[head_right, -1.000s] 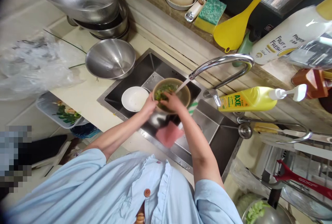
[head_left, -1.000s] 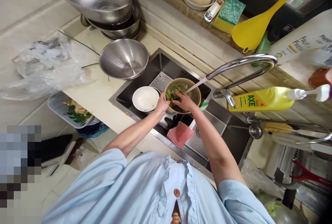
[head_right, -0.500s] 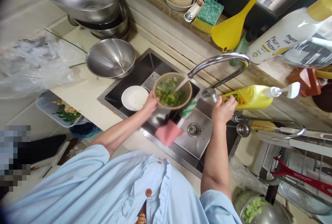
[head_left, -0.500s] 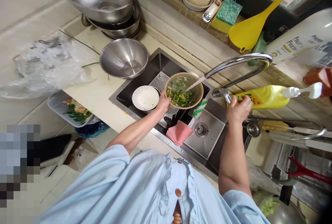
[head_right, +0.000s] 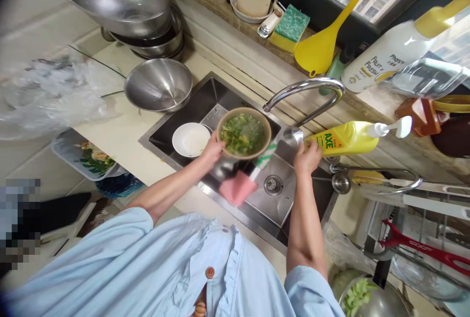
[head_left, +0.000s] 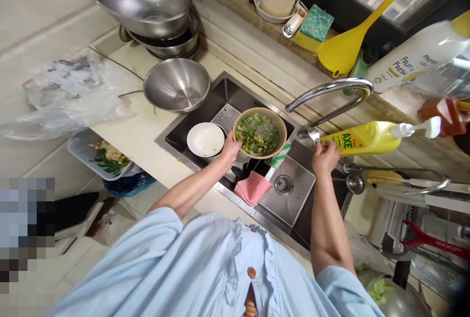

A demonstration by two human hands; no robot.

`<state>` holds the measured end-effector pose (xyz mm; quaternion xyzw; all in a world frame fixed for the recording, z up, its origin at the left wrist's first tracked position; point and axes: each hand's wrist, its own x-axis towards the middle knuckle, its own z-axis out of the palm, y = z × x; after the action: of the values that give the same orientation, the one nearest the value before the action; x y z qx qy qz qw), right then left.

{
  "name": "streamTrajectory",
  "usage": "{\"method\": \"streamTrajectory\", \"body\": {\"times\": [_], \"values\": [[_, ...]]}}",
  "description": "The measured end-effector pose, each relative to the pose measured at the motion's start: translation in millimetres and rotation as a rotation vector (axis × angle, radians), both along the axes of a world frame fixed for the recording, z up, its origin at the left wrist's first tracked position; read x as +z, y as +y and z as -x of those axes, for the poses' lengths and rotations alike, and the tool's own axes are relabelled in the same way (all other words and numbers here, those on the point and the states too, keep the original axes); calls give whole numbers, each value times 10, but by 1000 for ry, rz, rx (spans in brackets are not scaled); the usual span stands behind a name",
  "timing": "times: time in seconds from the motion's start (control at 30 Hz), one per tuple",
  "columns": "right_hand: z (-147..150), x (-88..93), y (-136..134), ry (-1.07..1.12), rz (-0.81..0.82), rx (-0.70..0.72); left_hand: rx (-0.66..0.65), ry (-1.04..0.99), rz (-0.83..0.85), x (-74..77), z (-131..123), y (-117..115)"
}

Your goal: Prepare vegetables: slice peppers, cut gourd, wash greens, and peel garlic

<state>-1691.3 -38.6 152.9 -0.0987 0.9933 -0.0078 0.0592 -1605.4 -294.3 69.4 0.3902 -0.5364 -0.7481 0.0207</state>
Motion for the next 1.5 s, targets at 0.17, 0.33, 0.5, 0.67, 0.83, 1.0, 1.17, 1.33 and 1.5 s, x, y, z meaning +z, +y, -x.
{"method": "streamTrajectory", "body": {"times": [0.17,0.33,0.5,0.67,0.83,1.0,1.17,1.33,1.5], "values": [[-165,-10,-894,-112,240,245,-13,67,39,112,-211,24],[-220,-396,-1612,-404,-69,283,-32,138,-19,160,-354,74],[-325,-466,-1619,-407,-67,517,-14,149,27,39,-432,44],[-348,-281,-1358,-286,-130,439,10,141,48,44,-510,20],[-525,-376,-1270,-491,-153,592,35,130,52,46,-552,49],[-494,-385,-1348,-444,-123,465,64,133,44,-44,-599,51],[-352,-233,-1511,-351,-126,369,52,201,57,-7,-614,71],[-525,-392,-1675,-401,-120,538,74,201,-12,61,-589,59],[-417,-396,-1510,-295,-93,497,64,197,0,57,-647,-15]]}}
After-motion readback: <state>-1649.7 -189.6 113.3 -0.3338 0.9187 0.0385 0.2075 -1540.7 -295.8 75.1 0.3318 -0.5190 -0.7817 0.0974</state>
